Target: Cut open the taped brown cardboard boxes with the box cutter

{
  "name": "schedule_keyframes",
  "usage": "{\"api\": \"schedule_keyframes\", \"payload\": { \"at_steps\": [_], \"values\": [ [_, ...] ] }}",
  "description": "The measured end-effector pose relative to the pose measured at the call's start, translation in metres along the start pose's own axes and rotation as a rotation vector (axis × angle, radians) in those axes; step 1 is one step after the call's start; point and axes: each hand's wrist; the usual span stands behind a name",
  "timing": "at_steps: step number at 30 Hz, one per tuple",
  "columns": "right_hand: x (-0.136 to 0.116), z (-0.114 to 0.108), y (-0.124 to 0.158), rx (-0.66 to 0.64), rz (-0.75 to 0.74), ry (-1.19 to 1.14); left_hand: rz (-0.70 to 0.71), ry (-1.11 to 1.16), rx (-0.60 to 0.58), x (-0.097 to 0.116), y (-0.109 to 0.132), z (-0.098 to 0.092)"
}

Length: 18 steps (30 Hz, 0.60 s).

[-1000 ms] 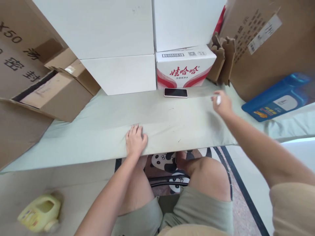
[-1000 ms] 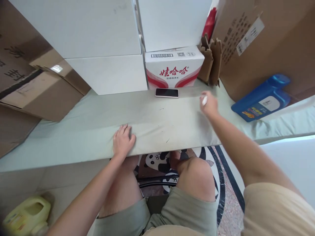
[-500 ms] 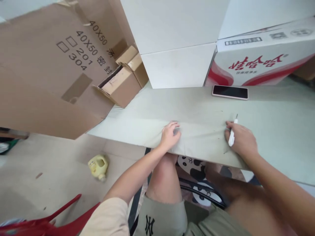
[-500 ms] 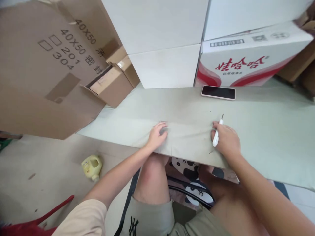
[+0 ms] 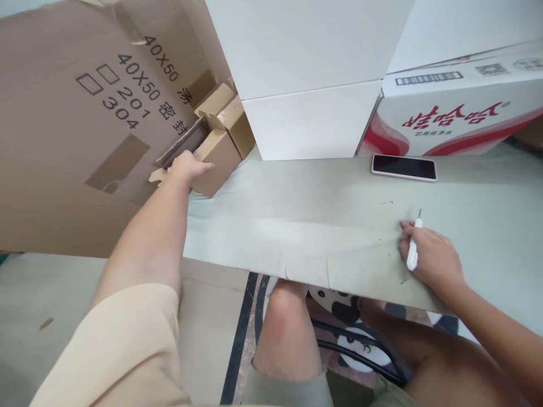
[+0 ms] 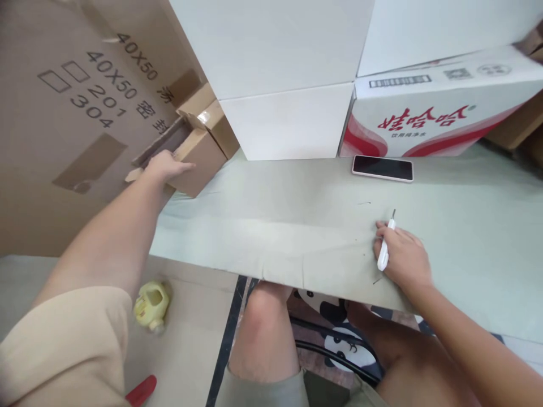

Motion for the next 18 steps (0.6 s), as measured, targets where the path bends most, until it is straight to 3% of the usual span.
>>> {"api": "schedule_keyframes", "payload": {
  "at_steps": [3, 5, 11, 14, 16, 18],
  "values": [
    [0.002, 0.000, 0.000, 0.034, -0.019, -0.024, -0.123, 0.027, -0.075, 0.005, 0.011, -0.001],
    [0.002, 0.000, 0.000, 0.042, -0.021, -0.036, -0.070, 0.006, -0.101, 0.009, 0.026, -0.008],
    [-0.003, -0.005, -0.002, 0.036, 0.046, -0.098, 0.289, -0.109, -0.067, 0.009, 0.101, -0.048],
    [-0.024, -0.011, -0.002, 0.077, 0.151, -0.220, 0.474, -0.041, 0.017, 0.024, 0.141, -0.064],
    [-0.051, -0.020, -0.002, 0.188, 0.247, -0.393, 0.607, 0.012, 0.111, 0.044, 0.166, -0.071],
    [-0.085, -0.033, -0.003, 0.373, 0.172, -0.630, 0.768, 0.070, 0.234, 0.072, 0.190, -0.076]
  ]
}}
Point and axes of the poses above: each hand's wrist, its own y-axis away from the middle knuckle, its own z-axis out of the palm, x = y × z, and after that the axes turned 10 degrees about -y, right-handed
